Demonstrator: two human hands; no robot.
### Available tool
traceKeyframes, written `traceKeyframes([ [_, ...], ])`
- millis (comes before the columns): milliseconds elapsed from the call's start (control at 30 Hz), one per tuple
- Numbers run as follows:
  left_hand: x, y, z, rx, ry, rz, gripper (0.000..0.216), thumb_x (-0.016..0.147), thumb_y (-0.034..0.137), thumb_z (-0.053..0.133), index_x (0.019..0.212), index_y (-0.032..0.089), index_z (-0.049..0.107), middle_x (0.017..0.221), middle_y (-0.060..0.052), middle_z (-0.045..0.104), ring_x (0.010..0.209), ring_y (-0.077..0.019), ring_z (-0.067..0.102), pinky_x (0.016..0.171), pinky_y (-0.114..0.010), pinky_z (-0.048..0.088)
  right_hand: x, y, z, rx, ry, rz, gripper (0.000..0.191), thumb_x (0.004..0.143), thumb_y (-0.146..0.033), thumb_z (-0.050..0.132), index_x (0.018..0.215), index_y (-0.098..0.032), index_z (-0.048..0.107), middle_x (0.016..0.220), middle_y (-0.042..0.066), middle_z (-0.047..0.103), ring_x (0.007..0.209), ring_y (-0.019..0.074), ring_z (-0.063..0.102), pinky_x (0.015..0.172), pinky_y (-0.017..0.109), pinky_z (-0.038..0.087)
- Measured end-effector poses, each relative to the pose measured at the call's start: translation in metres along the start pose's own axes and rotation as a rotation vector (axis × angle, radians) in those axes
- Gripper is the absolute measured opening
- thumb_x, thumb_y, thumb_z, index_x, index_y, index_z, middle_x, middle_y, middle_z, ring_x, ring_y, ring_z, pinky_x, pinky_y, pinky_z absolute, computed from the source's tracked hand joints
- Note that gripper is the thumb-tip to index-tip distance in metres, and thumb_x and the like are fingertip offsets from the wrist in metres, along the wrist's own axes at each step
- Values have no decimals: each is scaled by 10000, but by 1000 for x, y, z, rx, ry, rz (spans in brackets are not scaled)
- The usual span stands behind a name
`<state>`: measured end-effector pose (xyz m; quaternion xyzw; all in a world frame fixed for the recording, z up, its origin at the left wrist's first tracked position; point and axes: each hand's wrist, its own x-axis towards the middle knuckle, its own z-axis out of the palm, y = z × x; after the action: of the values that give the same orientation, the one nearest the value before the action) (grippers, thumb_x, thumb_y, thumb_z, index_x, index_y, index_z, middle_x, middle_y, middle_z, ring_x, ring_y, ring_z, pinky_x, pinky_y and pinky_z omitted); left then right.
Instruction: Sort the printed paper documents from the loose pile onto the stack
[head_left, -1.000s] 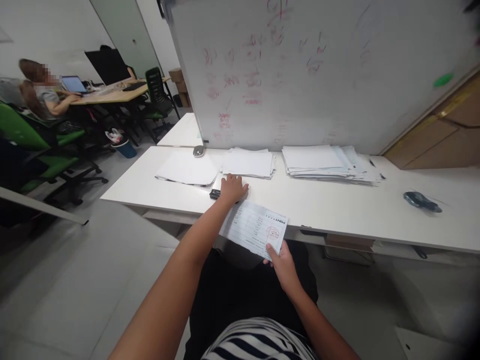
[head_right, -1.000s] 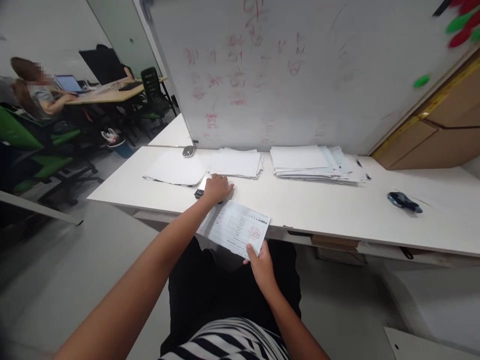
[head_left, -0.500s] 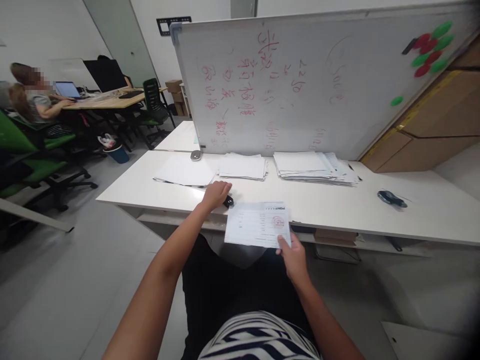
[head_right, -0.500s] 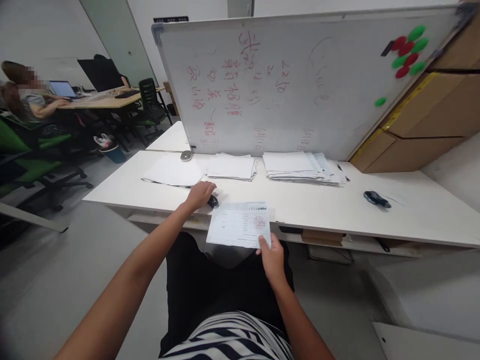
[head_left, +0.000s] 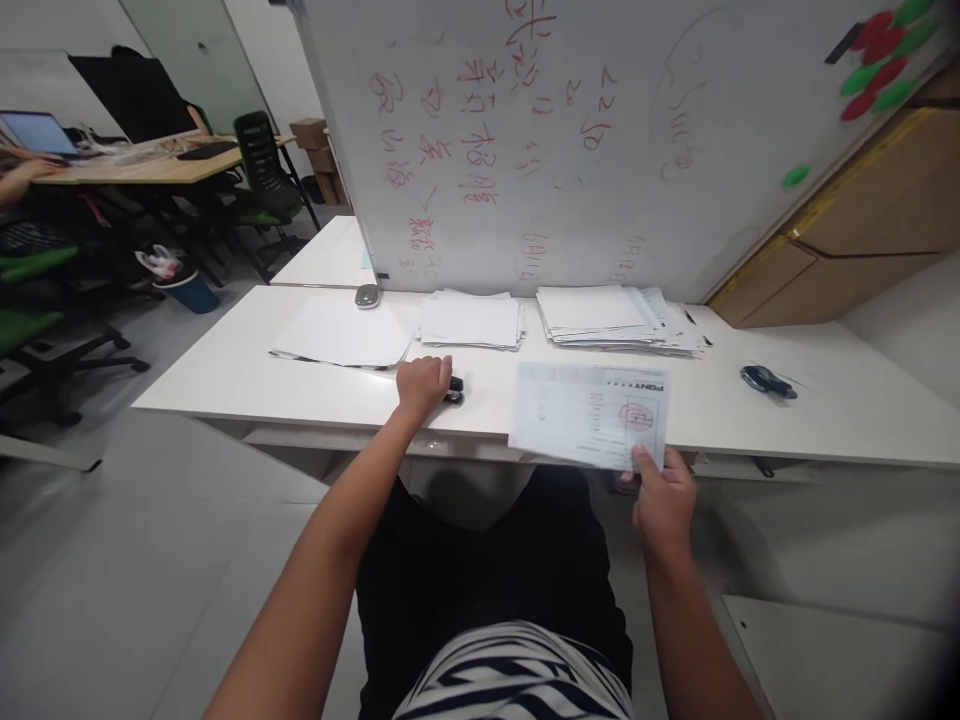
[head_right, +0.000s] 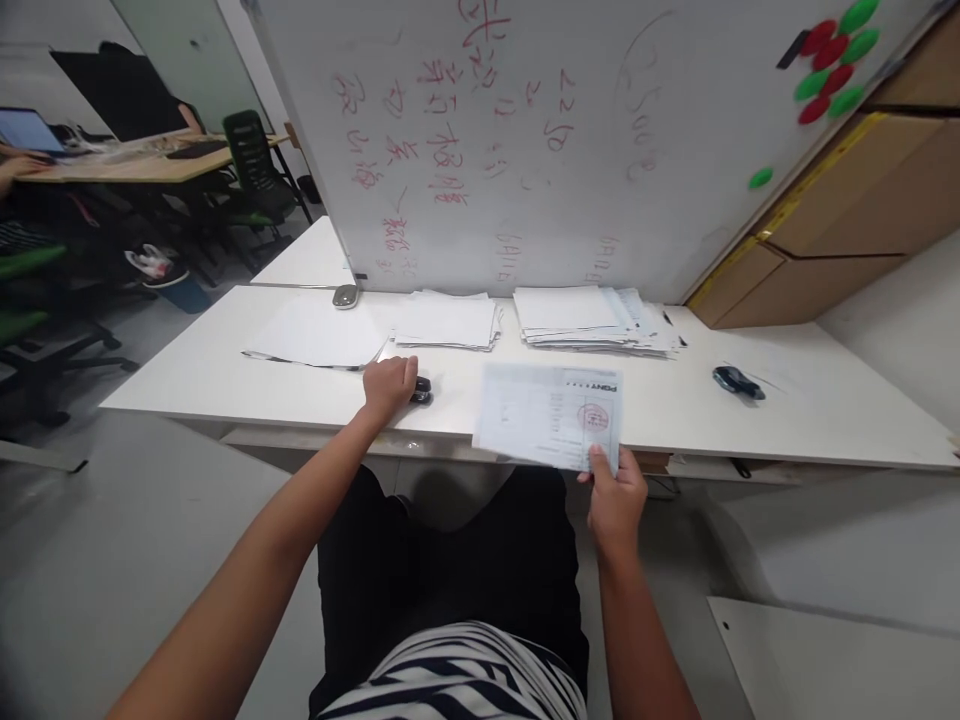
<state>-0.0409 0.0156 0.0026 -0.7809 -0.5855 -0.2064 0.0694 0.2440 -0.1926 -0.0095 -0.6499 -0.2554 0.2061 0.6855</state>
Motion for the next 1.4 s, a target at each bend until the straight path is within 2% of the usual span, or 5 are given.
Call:
traceKeyframes([
  [267,15,4,7,26,-80,-64,641,959,428,173,646,145,656,668,-112,664,648,-202,585,600,-318,251,200,-27,68,-369,-117,-76,277,778,-340,566,990,-174,628,832,43,641,478,86,472,474,267,410],
  [400,21,7,9,19,-101,-123,650,957,426,166,659,145,671,661,-107,665,646,-198,588,608,-314,274,258,-36,106,-533,-63,-68,423,736,-285,618,1119,-112,578,1043,201,618,796,283,614,703,485,475],
  [567,21,9,10,14,-53,-132,621,957,404,181,685,151,677,690,-98,675,676,-197,595,634,-321,293,225,-17,167,-853,-29,-358,603,802,-395,539,1321,-108,432,1471,285,245,1302,477,295,956,679,283],
  [767,22,8,15,10,-3,-106,533,952,343,233,675,157,648,693,-85,665,694,-190,591,632,-324,282,155,20,242,-917,-861,-724,588,872,-513,444,1391,-242,386,1489,82,369,1385,283,275,1115,525,216],
  [1400,29,6,20,7,-8,-126,493,959,317,239,659,178,605,694,-63,643,676,-176,553,641,-327,271,133,21,231,-907,-881,-691,392,929,-441,402,1227,-238,556,1408,58,493,1312,259,412,1114,583,90],
])
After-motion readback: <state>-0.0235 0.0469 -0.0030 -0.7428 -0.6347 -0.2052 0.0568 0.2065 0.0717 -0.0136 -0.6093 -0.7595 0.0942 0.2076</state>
